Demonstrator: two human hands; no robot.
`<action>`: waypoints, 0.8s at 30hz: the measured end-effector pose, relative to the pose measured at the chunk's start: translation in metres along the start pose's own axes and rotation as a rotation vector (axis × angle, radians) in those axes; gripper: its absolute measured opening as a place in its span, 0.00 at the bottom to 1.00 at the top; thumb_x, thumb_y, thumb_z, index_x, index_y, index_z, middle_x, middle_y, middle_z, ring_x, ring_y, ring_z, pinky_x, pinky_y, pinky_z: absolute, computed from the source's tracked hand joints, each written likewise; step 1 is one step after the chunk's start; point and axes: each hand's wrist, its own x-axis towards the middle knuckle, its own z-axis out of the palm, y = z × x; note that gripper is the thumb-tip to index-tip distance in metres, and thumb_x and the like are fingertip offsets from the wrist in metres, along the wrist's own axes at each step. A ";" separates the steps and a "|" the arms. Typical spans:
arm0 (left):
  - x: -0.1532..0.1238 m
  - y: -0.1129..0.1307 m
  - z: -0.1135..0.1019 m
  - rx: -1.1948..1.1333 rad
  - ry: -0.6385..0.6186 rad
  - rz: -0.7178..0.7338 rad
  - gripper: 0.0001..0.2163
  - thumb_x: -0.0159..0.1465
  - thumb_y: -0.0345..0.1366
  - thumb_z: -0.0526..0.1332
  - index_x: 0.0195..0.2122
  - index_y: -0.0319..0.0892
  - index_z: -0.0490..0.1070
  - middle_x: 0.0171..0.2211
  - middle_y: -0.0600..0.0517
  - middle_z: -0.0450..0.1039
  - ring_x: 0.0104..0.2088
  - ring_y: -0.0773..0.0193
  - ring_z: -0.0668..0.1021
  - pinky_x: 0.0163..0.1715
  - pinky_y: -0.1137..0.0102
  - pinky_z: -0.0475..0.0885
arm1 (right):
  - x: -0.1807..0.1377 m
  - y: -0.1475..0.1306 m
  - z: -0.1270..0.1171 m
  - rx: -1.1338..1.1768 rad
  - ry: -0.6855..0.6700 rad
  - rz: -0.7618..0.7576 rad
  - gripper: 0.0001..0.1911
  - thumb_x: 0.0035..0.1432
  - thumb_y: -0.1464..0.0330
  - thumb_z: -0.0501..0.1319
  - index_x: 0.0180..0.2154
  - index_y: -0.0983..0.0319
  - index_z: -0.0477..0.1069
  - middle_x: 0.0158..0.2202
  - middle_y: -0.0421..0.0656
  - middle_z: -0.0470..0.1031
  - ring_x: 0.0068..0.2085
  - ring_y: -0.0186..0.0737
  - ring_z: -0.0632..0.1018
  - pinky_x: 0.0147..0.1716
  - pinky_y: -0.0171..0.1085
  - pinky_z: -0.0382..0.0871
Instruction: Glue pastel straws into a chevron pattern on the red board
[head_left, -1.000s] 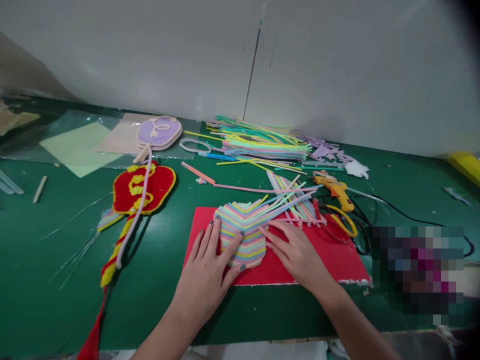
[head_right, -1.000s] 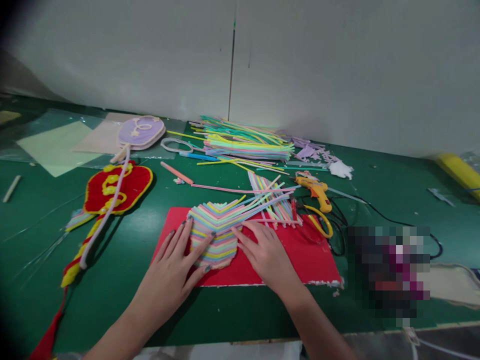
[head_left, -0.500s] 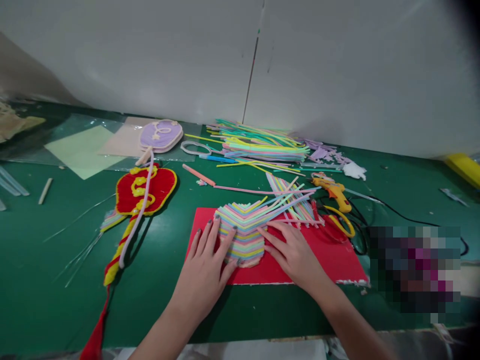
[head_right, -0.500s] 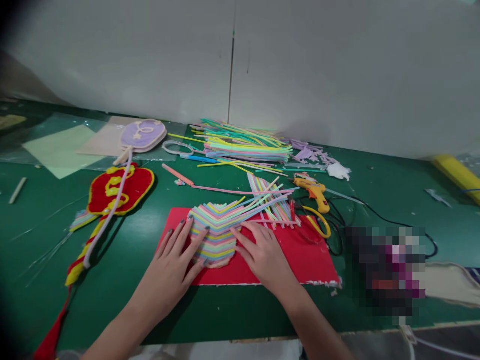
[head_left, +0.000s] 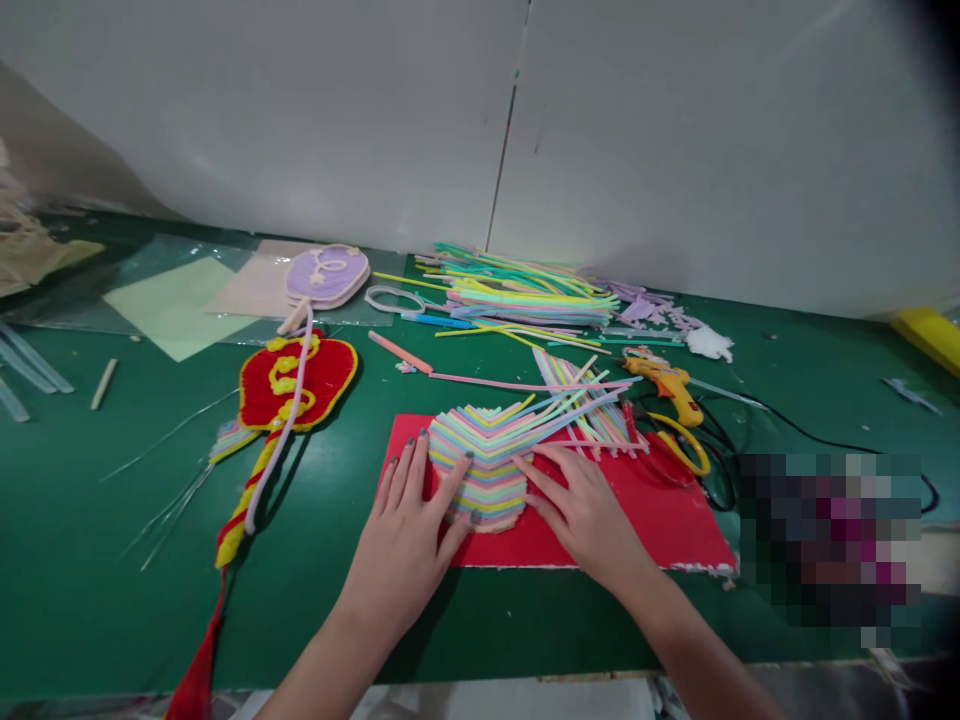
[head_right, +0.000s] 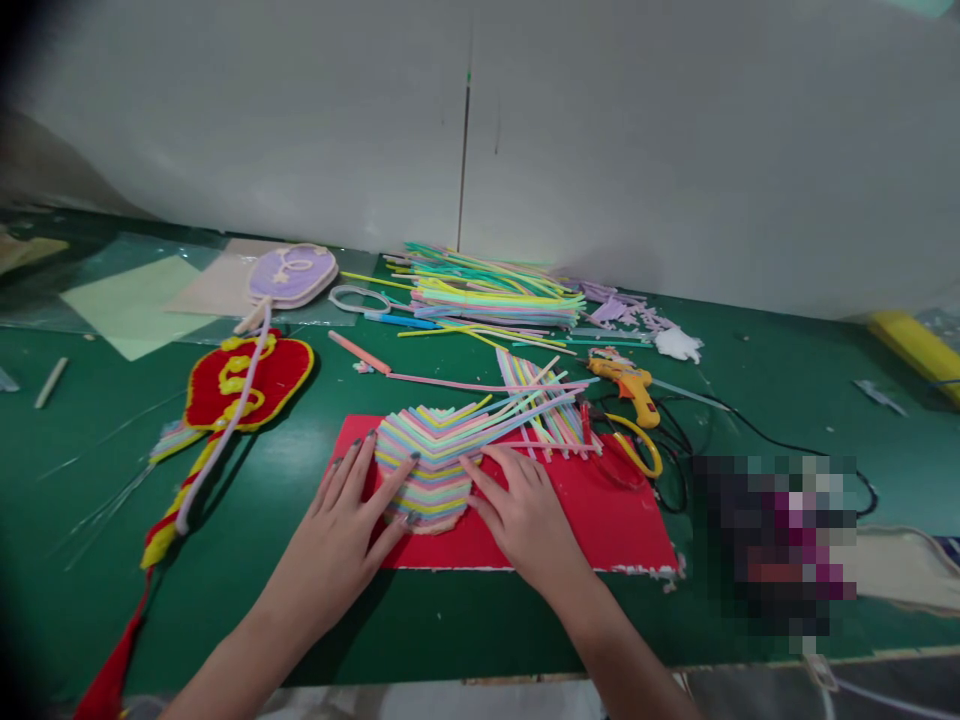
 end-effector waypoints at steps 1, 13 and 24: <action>0.000 0.000 0.000 0.001 -0.002 0.002 0.26 0.67 0.41 0.55 0.66 0.51 0.52 0.69 0.42 0.42 0.65 0.42 0.57 0.56 0.49 0.64 | 0.000 0.000 0.000 0.001 0.002 0.001 0.23 0.66 0.65 0.53 0.62 0.54 0.60 0.55 0.49 0.68 0.56 0.47 0.69 0.51 0.48 0.69; 0.010 0.003 -0.007 0.042 -0.011 0.163 0.26 0.69 0.46 0.48 0.66 0.42 0.53 0.67 0.47 0.52 0.66 0.51 0.58 0.60 0.52 0.60 | 0.000 0.000 0.000 0.003 -0.008 -0.003 0.21 0.66 0.65 0.52 0.60 0.56 0.63 0.55 0.50 0.68 0.56 0.47 0.68 0.52 0.48 0.68; 0.012 0.004 -0.003 0.012 -0.048 0.186 0.26 0.68 0.49 0.50 0.65 0.48 0.54 0.67 0.48 0.53 0.65 0.50 0.60 0.60 0.50 0.59 | -0.002 0.039 -0.005 -0.027 0.210 0.149 0.16 0.66 0.68 0.52 0.51 0.58 0.72 0.47 0.48 0.74 0.49 0.45 0.74 0.50 0.48 0.68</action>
